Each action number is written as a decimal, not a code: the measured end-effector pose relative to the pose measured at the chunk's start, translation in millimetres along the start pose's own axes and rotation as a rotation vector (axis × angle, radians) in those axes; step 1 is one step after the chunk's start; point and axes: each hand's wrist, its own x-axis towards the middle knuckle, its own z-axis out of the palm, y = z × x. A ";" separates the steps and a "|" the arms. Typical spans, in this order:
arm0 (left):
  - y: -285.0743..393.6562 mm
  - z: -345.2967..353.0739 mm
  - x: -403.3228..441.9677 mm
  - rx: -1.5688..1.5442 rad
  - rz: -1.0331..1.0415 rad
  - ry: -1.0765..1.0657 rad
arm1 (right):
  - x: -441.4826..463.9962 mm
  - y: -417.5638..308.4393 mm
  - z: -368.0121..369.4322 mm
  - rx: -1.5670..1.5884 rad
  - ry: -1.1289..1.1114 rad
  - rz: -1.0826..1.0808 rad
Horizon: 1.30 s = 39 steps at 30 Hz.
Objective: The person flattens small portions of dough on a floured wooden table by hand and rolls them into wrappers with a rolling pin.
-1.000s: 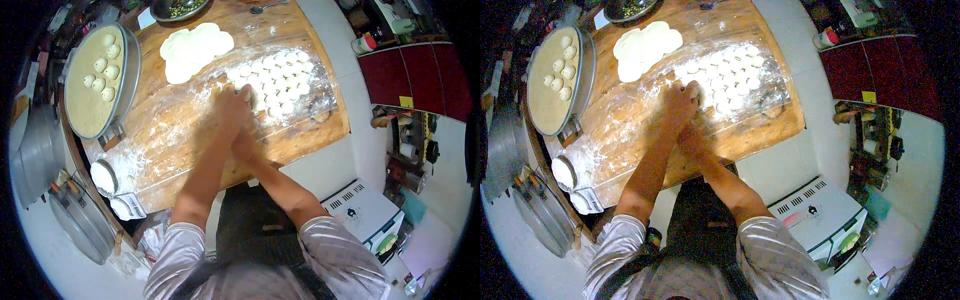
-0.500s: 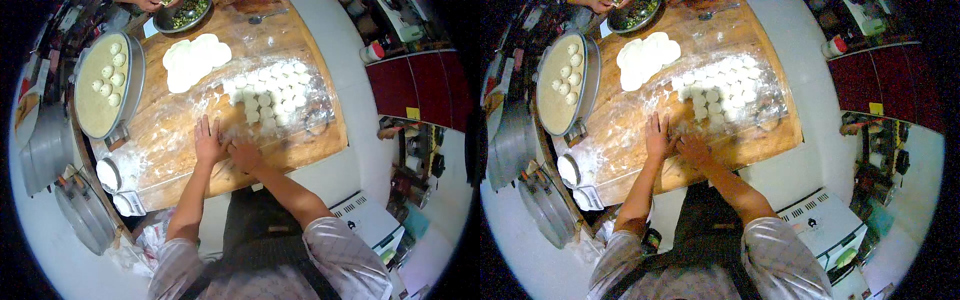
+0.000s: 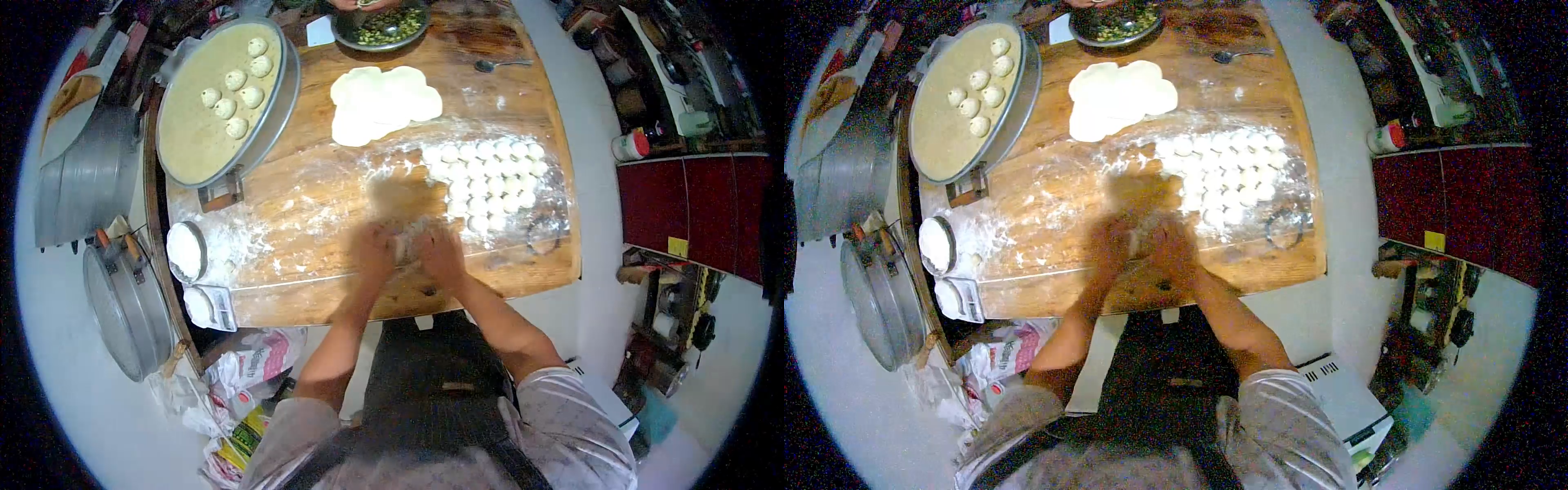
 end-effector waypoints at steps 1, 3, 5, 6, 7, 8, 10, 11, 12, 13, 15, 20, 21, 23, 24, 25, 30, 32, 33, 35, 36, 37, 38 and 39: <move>18.8 -16.6 -11.6 -0.104 0.073 0.033 | 23.4 -3.9 -15.0 0.136 -0.154 0.188; 18.0 -14.7 -14.9 -0.085 0.210 0.129 | 62.6 1.2 8.2 0.312 -0.279 0.481; 2.4 -16.9 -5.0 -0.241 0.234 -0.032 | 77.1 -6.9 24.4 0.357 -0.270 0.618; 4.5 -23.6 -2.5 -0.238 0.218 -0.096 | 92.0 -13.3 -0.8 0.500 -0.162 0.649; 6.3 -29.9 0.0 -0.234 0.202 -0.161 | 99.1 -19.3 -16.8 0.639 -0.046 0.676; 8.9 -37.2 2.5 -0.228 0.185 -0.226 | 72.7 -16.6 -3.9 0.635 -0.054 0.681; -12.2 -19.1 -4.1 -0.091 0.245 -0.069 | 13.9 0.3 29.0 0.243 0.349 0.059; -25.6 -8.2 -6.7 -0.046 0.259 -0.014 | 15.5 -3.7 22.7 0.241 0.342 0.053; -48.7 9.4 -12.9 -0.322 0.121 -0.084 | 18.0 -6.0 13.6 0.161 0.282 0.037; -57.1 10.6 -18.7 -0.594 -0.022 -0.163 | 17.1 -10.2 11.4 0.085 0.220 0.029; -47.5 4.7 -29.0 -0.525 -0.028 -0.160 | 53.8 -8.4 35.6 0.058 0.219 0.151; -21.4 -58.2 9.3 -0.027 -0.008 -0.460 | 97.2 -23.2 16.4 0.066 0.131 0.126; -30.8 -50.6 1.0 -0.306 -0.151 -0.342 | 72.0 -24.6 16.5 0.142 0.098 0.156; -48.5 -24.0 -12.5 -0.596 -0.291 -0.217 | 21.9 -29.1 18.4 0.109 0.106 0.166; -57.6 -0.2 -20.1 -0.750 -0.260 -0.217 | 11.5 -25.5 20.5 0.088 0.110 0.174; -58.0 2.0 -28.7 -0.813 -0.256 -0.232 | 32.2 -27.0 30.1 0.006 0.185 0.160; -36.7 3.2 11.6 -0.250 0.149 0.008 | 111.7 -33.4 21.9 0.062 0.129 0.334; -49.0 8.4 16.3 -0.645 -0.048 -0.112 | 84.9 -39.3 20.9 0.073 0.134 0.292; -65.8 10.7 15.9 -0.649 -0.039 -0.107 | 48.0 -39.7 20.9 0.070 0.165 0.210; -99.6 15.6 -2.2 -0.845 -0.265 -0.108 | 30.2 -38.2 19.5 0.065 0.188 0.131; -91.7 4.1 -6.5 -0.848 -0.270 -0.104 | 33.7 -35.6 21.8 0.043 0.188 0.124; -78.6 -20.1 -11.8 -0.763 -0.242 -0.208 | 35.3 -38.3 27.2 0.029 0.188 0.128; -69.8 -29.6 -14.5 -0.714 -0.236 -0.269 | 56.1 -45.1 22.6 0.021 0.169 0.230; -61.3 -38.9 -17.6 -0.664 -0.225 -0.329 | 88.1 -48.8 18.8 0.010 0.156 0.322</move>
